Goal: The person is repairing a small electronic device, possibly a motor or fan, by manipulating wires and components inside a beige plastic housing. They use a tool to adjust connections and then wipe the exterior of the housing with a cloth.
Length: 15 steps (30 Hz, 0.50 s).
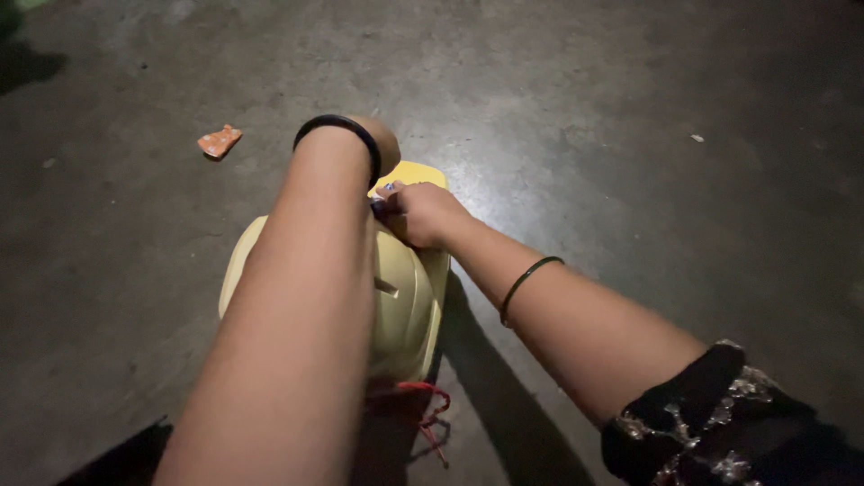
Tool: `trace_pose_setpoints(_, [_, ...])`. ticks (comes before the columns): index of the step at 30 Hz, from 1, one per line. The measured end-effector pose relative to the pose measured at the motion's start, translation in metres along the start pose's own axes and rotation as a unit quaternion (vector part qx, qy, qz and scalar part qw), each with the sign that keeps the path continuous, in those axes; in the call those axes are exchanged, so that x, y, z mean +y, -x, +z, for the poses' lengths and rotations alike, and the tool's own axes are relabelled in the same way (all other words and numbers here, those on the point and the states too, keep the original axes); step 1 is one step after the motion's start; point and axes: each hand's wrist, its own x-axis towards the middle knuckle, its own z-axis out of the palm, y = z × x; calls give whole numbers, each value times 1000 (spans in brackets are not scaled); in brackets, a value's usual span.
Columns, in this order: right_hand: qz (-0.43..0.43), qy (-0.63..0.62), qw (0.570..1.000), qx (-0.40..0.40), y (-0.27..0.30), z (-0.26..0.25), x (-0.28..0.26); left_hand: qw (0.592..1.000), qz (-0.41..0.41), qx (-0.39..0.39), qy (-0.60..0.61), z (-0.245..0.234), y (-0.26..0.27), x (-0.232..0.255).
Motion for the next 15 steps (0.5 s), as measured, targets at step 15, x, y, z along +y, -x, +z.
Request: trace_pose_setpoints(15, [69,-4,997,-32,-61,-10,-14,999,30,-12,-13,2,18,11])
